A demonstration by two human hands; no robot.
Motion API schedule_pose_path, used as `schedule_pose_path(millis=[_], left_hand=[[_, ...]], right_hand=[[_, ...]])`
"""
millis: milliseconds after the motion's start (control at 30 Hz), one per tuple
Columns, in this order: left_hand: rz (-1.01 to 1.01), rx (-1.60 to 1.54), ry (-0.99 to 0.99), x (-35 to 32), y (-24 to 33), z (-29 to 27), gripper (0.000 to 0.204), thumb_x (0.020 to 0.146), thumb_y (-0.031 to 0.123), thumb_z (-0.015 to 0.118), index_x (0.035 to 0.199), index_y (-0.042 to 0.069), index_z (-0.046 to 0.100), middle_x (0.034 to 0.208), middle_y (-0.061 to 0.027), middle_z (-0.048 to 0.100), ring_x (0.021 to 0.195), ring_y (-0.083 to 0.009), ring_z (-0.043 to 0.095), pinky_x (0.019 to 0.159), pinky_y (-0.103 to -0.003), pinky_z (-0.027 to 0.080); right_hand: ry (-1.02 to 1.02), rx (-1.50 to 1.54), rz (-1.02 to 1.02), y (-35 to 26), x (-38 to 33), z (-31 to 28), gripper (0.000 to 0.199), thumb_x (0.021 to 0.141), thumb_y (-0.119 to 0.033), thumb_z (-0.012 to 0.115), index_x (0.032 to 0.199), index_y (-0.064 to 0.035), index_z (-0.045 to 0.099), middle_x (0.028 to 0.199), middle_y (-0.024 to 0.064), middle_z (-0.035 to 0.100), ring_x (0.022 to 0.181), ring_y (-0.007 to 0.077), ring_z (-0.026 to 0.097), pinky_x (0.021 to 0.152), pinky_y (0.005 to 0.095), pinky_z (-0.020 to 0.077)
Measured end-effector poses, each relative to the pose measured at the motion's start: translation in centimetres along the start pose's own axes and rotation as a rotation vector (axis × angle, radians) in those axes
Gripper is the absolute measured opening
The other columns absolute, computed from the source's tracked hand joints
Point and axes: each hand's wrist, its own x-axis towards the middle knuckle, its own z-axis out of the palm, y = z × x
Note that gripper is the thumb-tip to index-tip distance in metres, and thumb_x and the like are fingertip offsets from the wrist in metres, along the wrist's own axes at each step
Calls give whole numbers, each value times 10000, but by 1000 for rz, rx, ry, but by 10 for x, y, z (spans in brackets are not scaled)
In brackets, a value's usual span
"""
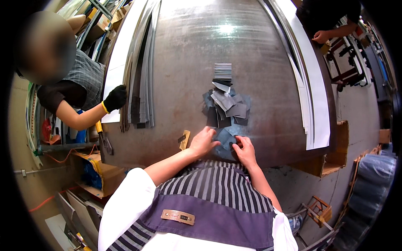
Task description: The person picks up a stack of small, dark rectangular metal sheets and walks to a large workbench. They place the stack on the table and begin separating the sheets, arranging them into smaller piles. The person continues to handle and organize the metal sheets on the workbench while other workers are present in the background.
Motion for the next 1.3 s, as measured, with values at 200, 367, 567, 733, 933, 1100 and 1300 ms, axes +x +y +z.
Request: schedule_pose_path(millis=[200, 367, 567, 733, 933, 1100, 1300], left_hand=[[43, 174, -48, 8, 6, 26, 424, 675, 214, 779, 944, 16, 517, 967, -161, 525, 962, -328, 559, 785, -400, 485], [109, -92, -65, 11, 1, 25, 315, 693, 121, 746, 881, 14, 517, 820, -166, 583, 835, -335, 603, 691, -405, 475], [204, -396, -198, 13, 24, 12, 312, 701, 73, 728, 909, 10, 504, 765, -181, 594, 728, -341, 618, 635, -386, 478], [111, -508, -82, 6, 32, 9, 472, 719, 69, 740, 1095, 20, 460, 943, -113, 586, 741, -192, 612, 677, -328, 514], [-29, -510, -219, 5, 24, -3, 356, 799, 131, 706, 1075, 4, 521, 976, -112, 607, 819, -168, 624, 728, -313, 519], [-153, -923, -467, 6, 54, -23, 275, 868, 206, 666, 1018, -1, 563, 898, -70, 633, 814, -144, 620, 720, -298, 521], [-264, -1403, -667, 11, 70, -26, 213, 896, 197, 639, 994, 24, 565, 851, -33, 624, 723, -106, 610, 702, -258, 518]], right_hand=[[-53, -167, -56, 17, -4, 14, 414, 764, -112, 687, 1143, 18, 585, 1071, 155, 555, 827, 246, 607, 742, 320, 522], [-31, 14, 61, 4, -6, 8, 429, 765, -213, 710, 1098, 23, 577, 1016, 143, 569, 833, 294, 601, 748, 353, 499], [17, -95, -148, -28, -7, -4, 351, 816, -351, 686, 965, -54, 572, 871, 172, 646, 786, 341, 641, 655, 404, 494], [250, -429, -249, -35, -11, -11, 249, 848, -327, 642, 890, -98, 553, 709, 121, 658, 646, 347, 646, 558, 433, 493], [166, -1051, 64, 13, 7, -31, 197, 840, -254, 628, 889, -74, 566, 721, 154, 662, 673, 339, 663, 586, 399, 517], [134, 332, 103, -4, 8, -26, 285, 917, -336, 581, 939, -53, 597, 646, 63, 592, 619, 109, 586, 572, 267, 478], [-201, 967, 364, -68, -14, -20, 466, 934, -507, 476, 932, -50, 569, 629, -21, 522, 508, 54, 487, 437, 181, 375]])
